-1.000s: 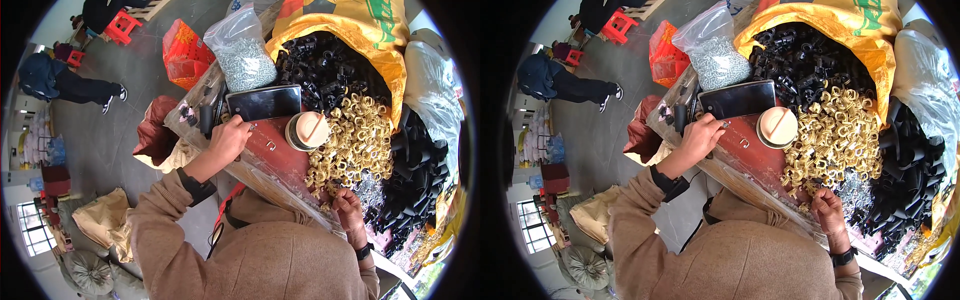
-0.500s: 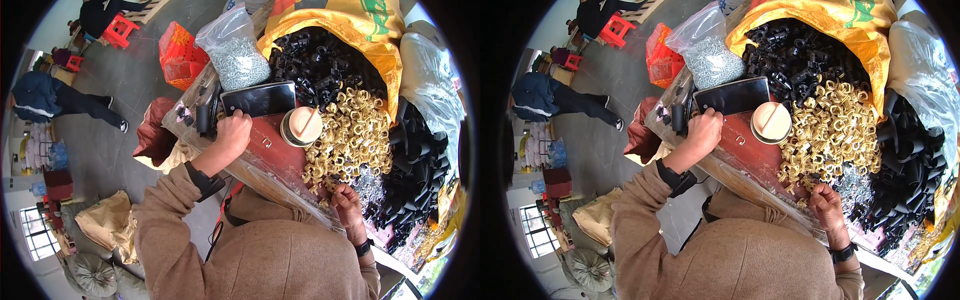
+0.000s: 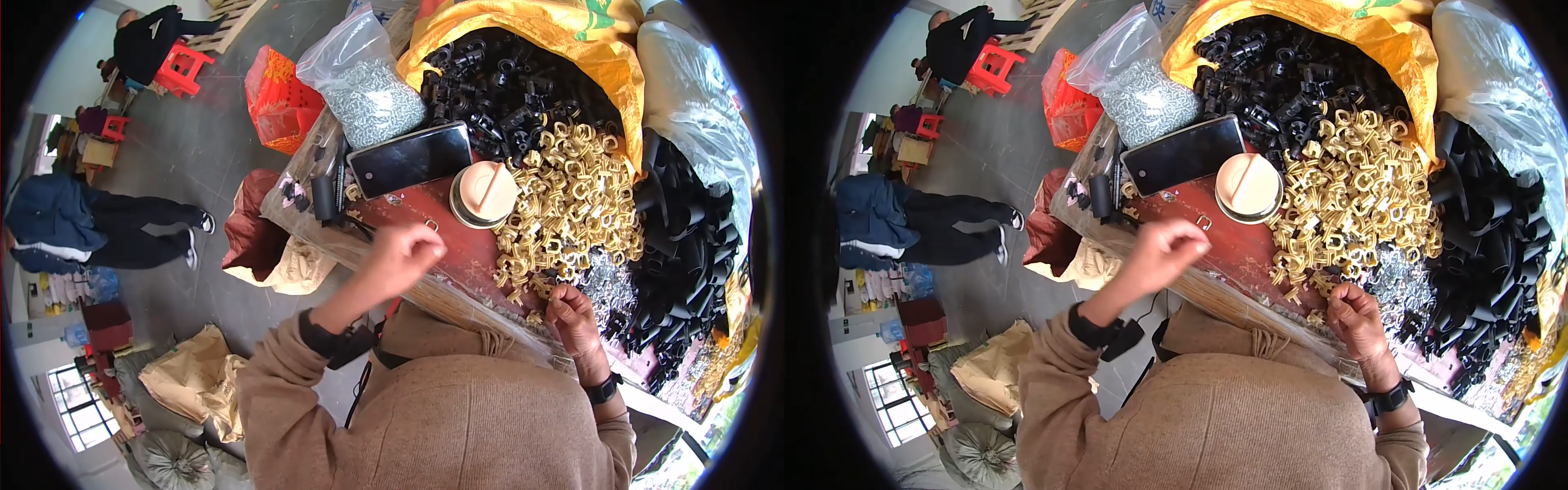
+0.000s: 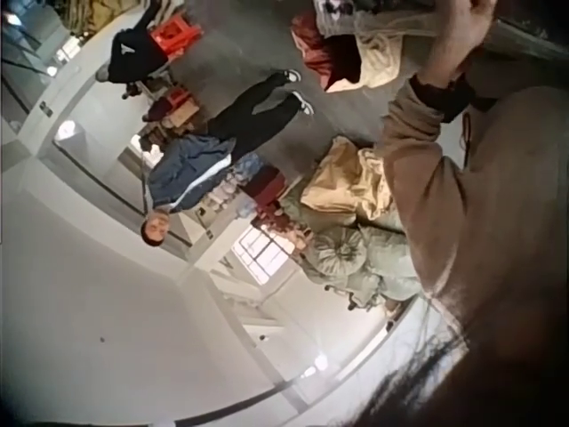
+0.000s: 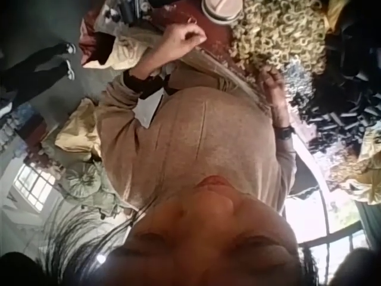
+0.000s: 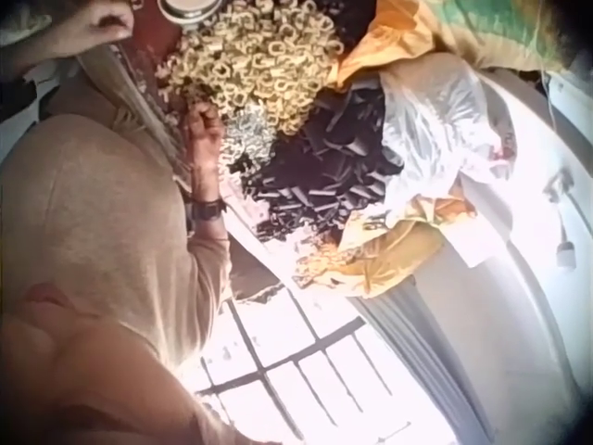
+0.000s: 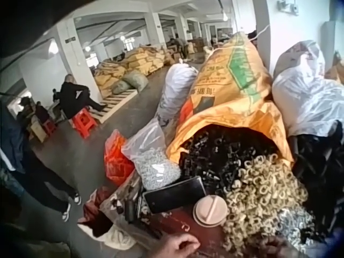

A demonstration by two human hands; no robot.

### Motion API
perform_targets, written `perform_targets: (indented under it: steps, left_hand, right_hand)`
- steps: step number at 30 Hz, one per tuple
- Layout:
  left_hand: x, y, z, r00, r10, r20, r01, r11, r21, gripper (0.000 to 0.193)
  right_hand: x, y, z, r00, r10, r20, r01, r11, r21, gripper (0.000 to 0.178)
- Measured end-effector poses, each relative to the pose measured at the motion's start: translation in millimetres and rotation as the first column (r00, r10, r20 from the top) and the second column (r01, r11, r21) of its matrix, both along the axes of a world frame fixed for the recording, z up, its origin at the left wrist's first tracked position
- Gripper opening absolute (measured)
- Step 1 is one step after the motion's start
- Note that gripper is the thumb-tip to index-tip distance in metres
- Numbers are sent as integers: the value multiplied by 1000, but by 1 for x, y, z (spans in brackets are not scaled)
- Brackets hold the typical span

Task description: The person assembles components by hand, picking up a black plastic part and a small metal clip, fitting the clip into the part, and then inserting the assembly into a larger black sleeve.

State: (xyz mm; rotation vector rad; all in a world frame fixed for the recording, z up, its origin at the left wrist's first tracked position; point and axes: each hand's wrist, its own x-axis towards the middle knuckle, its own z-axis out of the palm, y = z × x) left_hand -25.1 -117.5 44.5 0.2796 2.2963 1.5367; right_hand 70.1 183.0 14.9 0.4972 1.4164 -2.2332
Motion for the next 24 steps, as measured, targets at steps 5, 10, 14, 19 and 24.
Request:
perform_targets:
  steps: [5,10,14,19,24]
  left_hand:
    - [14,54,-16,921,-209,-328,225,974,11,8]
    - [9,87,-17,841,-299,-451,238,953,-188,6]
    - [6,77,-14,860,-193,-473,227,974,14,5]
    - [-2,3,0,914,208,-349,-161,974,159,8]
    - [-8,-18,16,793,94,-602,-279,934,-221,17]
  right_hand:
    - [1,0,0,1000,11,-7,-11,1000,5,16]
    - [5,-2,-3,999,-10,-47,10,1000,8,15]
    - [5,2,-5,997,-41,-67,40,999,-7,11]
    - [6,5,-9,998,-47,-29,45,997,-57,10]
    - [5,5,-7,1000,-26,1,26,1000,-9,14]
